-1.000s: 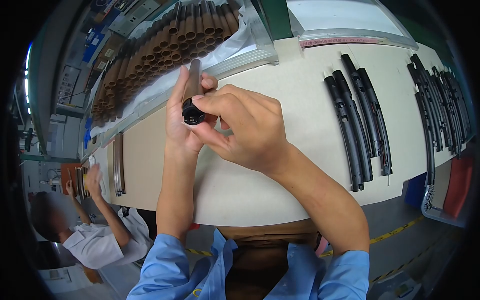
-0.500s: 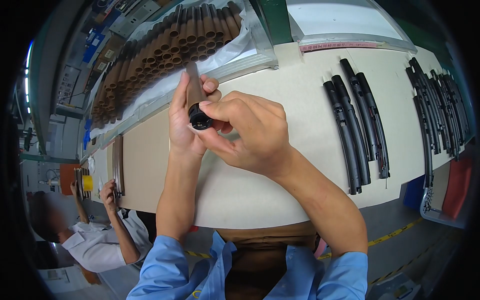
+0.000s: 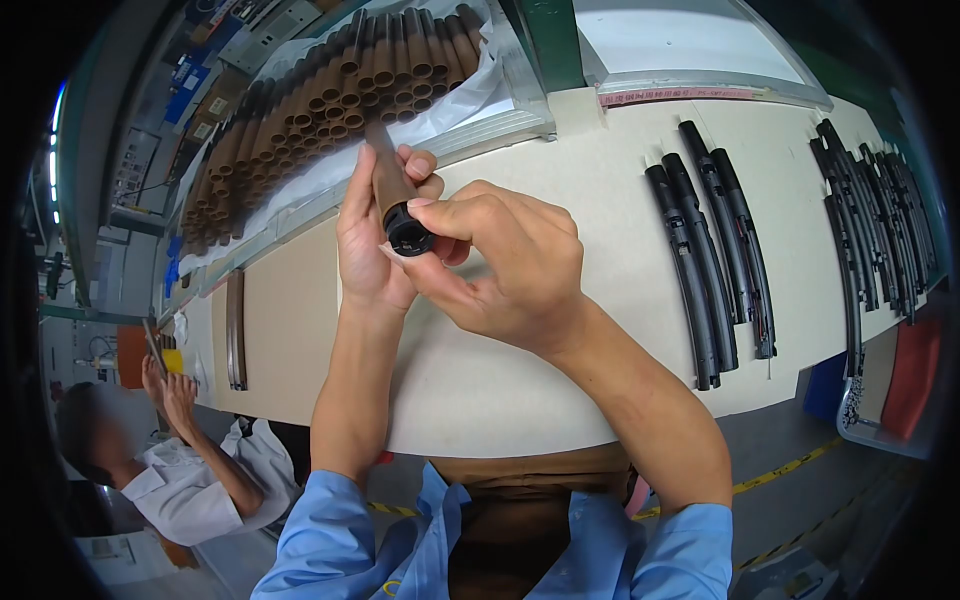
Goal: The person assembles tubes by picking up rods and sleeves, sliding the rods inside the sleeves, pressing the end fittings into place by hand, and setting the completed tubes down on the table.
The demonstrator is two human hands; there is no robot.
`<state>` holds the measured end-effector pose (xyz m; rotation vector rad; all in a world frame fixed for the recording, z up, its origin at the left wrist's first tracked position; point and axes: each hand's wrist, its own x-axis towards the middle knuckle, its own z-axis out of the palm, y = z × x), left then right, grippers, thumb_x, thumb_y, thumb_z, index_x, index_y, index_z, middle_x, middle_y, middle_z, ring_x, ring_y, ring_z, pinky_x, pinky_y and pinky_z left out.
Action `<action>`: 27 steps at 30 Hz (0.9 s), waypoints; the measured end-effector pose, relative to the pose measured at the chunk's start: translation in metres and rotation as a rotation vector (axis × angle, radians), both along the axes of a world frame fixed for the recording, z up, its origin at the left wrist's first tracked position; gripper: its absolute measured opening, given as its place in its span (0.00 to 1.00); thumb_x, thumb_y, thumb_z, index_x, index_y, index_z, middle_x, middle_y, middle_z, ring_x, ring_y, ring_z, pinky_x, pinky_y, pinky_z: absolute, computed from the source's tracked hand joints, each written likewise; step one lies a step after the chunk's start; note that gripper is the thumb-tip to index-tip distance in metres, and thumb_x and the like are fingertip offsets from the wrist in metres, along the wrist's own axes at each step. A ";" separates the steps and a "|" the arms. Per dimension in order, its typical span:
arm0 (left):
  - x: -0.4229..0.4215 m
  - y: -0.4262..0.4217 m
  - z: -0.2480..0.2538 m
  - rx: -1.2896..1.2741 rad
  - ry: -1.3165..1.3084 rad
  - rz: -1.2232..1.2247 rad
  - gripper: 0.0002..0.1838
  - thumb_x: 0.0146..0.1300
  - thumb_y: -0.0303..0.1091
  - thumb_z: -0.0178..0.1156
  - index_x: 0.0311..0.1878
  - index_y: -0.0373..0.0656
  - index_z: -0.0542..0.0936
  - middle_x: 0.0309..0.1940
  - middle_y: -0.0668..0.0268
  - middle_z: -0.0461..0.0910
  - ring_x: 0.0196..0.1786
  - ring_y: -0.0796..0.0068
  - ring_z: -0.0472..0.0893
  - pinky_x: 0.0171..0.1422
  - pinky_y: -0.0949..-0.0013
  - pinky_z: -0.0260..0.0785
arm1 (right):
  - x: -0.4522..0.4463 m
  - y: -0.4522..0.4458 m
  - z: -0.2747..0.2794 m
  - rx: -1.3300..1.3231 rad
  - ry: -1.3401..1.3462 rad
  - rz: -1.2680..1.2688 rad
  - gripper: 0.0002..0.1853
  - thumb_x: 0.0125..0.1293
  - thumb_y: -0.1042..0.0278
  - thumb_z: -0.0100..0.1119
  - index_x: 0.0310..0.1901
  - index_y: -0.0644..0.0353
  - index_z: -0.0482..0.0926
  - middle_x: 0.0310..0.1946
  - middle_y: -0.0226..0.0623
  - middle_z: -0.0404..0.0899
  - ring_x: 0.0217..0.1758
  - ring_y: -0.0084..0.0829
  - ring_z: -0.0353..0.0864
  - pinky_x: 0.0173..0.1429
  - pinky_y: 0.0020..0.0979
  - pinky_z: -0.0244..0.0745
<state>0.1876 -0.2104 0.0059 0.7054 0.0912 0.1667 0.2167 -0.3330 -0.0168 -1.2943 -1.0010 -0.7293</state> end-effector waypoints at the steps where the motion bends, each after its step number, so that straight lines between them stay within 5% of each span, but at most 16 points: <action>1: 0.000 0.000 0.001 0.005 0.000 0.006 0.17 0.71 0.47 0.44 0.40 0.41 0.69 0.34 0.66 0.69 0.28 0.84 0.67 0.26 0.79 0.66 | 0.000 0.001 0.000 0.018 0.013 -0.005 0.17 0.45 0.81 0.68 0.38 0.65 0.74 0.22 0.37 0.78 0.20 0.24 0.78 0.23 0.21 0.72; 18: 0.001 0.002 -0.002 0.009 -0.032 -0.027 0.19 0.71 0.50 0.43 0.43 0.42 0.69 0.33 0.68 0.69 0.27 0.83 0.67 0.25 0.77 0.66 | 0.000 0.004 0.002 0.040 -0.019 -0.036 0.17 0.41 0.78 0.70 0.35 0.63 0.76 0.21 0.34 0.77 0.18 0.24 0.77 0.22 0.21 0.71; 22: 0.003 0.017 -0.004 0.039 0.046 0.049 0.19 0.70 0.52 0.46 0.45 0.43 0.68 0.25 0.66 0.73 0.25 0.78 0.73 0.30 0.75 0.68 | 0.002 0.004 0.000 -0.036 0.030 0.064 0.23 0.46 0.70 0.73 0.43 0.64 0.74 0.23 0.34 0.77 0.21 0.23 0.77 0.23 0.20 0.71; 27: -0.054 0.070 0.019 0.569 0.188 0.188 0.22 0.67 0.51 0.50 0.46 0.38 0.72 0.19 0.70 0.72 0.20 0.78 0.71 0.25 0.76 0.62 | -0.002 0.003 -0.003 -0.087 0.208 0.296 0.27 0.59 0.56 0.64 0.52 0.66 0.69 0.24 0.35 0.76 0.24 0.23 0.73 0.28 0.21 0.69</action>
